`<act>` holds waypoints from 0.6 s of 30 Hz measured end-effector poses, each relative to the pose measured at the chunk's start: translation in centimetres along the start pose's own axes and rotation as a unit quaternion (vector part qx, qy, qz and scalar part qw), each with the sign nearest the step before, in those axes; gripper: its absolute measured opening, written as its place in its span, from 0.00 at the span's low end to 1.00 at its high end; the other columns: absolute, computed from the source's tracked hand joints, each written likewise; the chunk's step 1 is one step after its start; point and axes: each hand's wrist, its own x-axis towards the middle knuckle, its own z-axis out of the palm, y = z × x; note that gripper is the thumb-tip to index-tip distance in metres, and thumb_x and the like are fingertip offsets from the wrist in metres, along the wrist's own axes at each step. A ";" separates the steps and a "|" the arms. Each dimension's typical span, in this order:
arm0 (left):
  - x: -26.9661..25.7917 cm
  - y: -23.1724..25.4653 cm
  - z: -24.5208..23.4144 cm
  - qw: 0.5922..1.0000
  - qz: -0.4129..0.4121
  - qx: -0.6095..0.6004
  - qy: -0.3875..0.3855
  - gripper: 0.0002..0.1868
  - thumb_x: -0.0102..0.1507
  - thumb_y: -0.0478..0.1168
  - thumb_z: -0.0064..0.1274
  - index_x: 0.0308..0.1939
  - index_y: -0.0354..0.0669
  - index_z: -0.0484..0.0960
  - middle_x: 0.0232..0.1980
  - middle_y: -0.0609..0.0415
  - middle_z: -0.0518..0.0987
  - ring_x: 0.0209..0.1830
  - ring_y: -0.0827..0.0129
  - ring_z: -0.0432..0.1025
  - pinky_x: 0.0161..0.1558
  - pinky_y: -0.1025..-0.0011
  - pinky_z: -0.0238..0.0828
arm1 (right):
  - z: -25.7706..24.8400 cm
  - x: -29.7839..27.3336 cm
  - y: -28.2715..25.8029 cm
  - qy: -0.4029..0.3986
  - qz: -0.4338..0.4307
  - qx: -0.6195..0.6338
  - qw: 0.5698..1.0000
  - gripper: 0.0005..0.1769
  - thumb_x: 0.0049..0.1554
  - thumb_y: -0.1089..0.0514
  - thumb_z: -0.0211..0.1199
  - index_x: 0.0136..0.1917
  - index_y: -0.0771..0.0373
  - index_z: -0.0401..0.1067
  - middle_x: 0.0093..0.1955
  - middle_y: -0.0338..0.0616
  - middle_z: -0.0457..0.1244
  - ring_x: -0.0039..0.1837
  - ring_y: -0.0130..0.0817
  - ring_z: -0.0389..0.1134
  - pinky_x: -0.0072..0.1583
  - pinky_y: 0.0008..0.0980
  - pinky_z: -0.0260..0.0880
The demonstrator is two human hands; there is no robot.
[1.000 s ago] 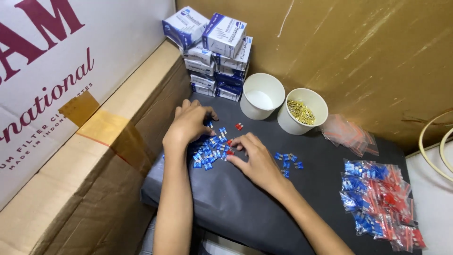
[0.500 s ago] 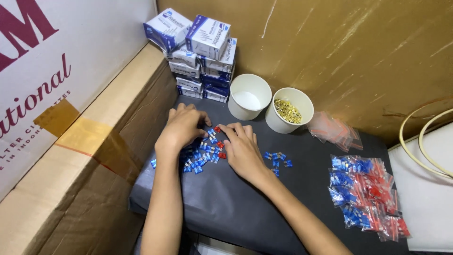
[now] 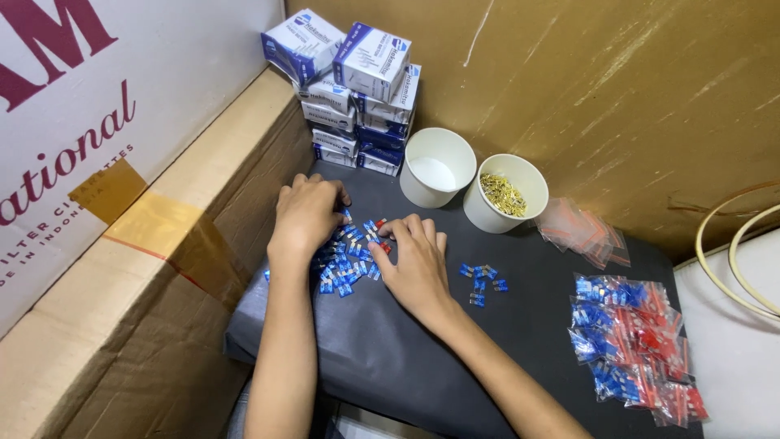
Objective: Sorting and packaging small electronic components like fuses and pins into individual plastic bags.
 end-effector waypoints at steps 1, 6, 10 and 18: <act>0.2 0.0 0.2 1.000 -0.001 0.001 0.000 0.11 0.58 0.44 0.65 0.44 0.59 0.86 0.46 0.56 0.77 0.55 0.58 0.67 0.53 0.60 0.63 | 0.1 0.1 -0.1 0.000 -0.001 0.001 1.000 0.13 0.62 0.45 0.62 0.54 0.54 0.72 0.48 0.35 0.56 0.57 0.35 0.57 0.56 0.37 0.53; -0.2 0.8 -0.4 1.000 0.006 0.004 -0.016 0.09 0.58 0.43 0.65 0.41 0.53 0.85 0.48 0.52 0.77 0.59 0.56 0.66 0.54 0.61 0.63 | 0.2 0.9 -0.5 -0.001 0.035 0.025 0.999 0.08 0.58 0.52 0.67 0.48 0.55 0.74 0.44 0.36 0.59 0.54 0.35 0.59 0.56 0.38 0.52; -0.4 1.1 -0.6 1.000 0.024 0.016 -0.003 0.08 0.57 0.41 0.65 0.39 0.51 0.85 0.44 0.51 0.80 0.56 0.56 0.69 0.53 0.59 0.63 | 0.5 1.3 -0.4 -0.014 0.067 0.099 0.993 0.09 0.55 0.55 0.70 0.48 0.55 0.72 0.43 0.36 0.60 0.55 0.37 0.59 0.59 0.40 0.51; -1.3 1.8 -2.4 0.990 0.064 -0.123 -0.028 0.06 0.58 0.39 0.62 0.38 0.50 0.82 0.35 0.52 0.86 0.46 0.51 0.79 0.54 0.59 0.61 | 0.0 1.1 -0.7 -0.007 0.054 0.135 0.989 0.07 0.57 0.57 0.67 0.48 0.49 0.71 0.40 0.32 0.66 0.52 0.32 0.63 0.61 0.38 0.50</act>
